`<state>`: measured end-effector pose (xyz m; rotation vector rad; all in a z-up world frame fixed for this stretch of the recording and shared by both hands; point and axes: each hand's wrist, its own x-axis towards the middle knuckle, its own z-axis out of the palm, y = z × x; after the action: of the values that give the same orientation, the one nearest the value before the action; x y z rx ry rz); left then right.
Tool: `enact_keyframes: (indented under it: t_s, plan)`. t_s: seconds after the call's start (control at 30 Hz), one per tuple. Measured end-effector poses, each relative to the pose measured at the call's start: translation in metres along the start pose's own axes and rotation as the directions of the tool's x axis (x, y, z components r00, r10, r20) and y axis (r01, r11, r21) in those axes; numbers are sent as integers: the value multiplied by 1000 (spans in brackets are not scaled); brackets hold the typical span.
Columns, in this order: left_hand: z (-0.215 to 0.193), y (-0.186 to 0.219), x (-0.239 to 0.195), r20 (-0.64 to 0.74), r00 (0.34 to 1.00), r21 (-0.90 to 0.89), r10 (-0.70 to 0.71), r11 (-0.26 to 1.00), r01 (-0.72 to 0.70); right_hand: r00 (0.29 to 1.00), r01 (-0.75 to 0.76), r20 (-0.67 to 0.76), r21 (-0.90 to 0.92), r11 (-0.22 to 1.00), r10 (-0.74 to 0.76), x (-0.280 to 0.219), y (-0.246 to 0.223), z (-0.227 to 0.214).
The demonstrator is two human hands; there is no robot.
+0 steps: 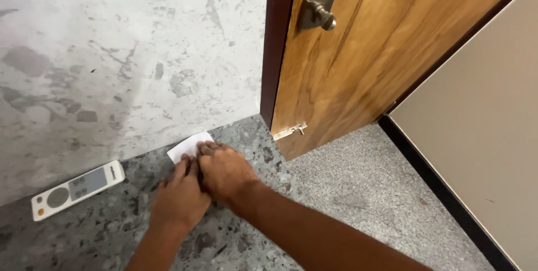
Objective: The person cleans a remote control using a white wipe.
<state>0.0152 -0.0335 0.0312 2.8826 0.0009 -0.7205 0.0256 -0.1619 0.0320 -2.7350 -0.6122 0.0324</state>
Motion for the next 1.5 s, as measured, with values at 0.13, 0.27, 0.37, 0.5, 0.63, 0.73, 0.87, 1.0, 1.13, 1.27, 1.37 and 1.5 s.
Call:
enact_keyframes:
  t_s: [0.13, 0.27, 0.37, 0.5, 0.63, 0.73, 0.87, 1.0, 1.13, 1.27, 1.37, 1.5]
  plan:
    - [6, -2, 0, -26, 999, -12, 22, 1000, -22, 998, 6, -59, 8, 1000, -5, -2, 6, 16]
    - [14, -7, -3, -104, 993, -13, 63, 998, -65, 994, 100, -37, -126, 987, -106, -10, 3, 14]
    - [23, -12, -2, -103, 991, 3, 86, 996, -86, 997, 67, -42, -102, 993, -71, -18, -2, 14]
    - [50, -26, 10, -225, 955, 43, 192, 981, -187, 996, 33, -81, -38, 999, -36, -18, -4, 27]
    - [32, -16, 0, -167, 973, 31, 158, 987, -155, 999, 47, -5, -105, 993, -48, -8, -1, 31]
    - [38, -23, 12, -165, 974, 56, 154, 988, -147, 999, 27, -16, -68, 997, -28, -6, -5, 27]
    - [36, -28, 21, -216, 960, 81, 180, 983, -166, 1000, 15, -23, -46, 999, -16, 0, -8, 21]
    - [15, -19, 8, -99, 988, 36, 115, 993, -112, 997, 38, -70, -51, 998, -41, 1, -4, 31]
    - [23, -28, 12, -116, 988, 56, 101, 994, -95, 998, 29, -53, -22, 999, -30, 2, -3, 24]
    - [42, -34, 2, -141, 981, -9, 135, 990, -137, 998, 61, 38, -57, 996, -59, -22, -5, 8]
    - [35, -23, -15, -101, 988, -32, 114, 993, -118, 995, 73, 75, -37, 997, -70, -36, 1, -5]
    - [37, -6, -30, -53, 995, 55, 88, 995, -85, 989, 112, 103, -43, 993, -107, -48, 10, -7]
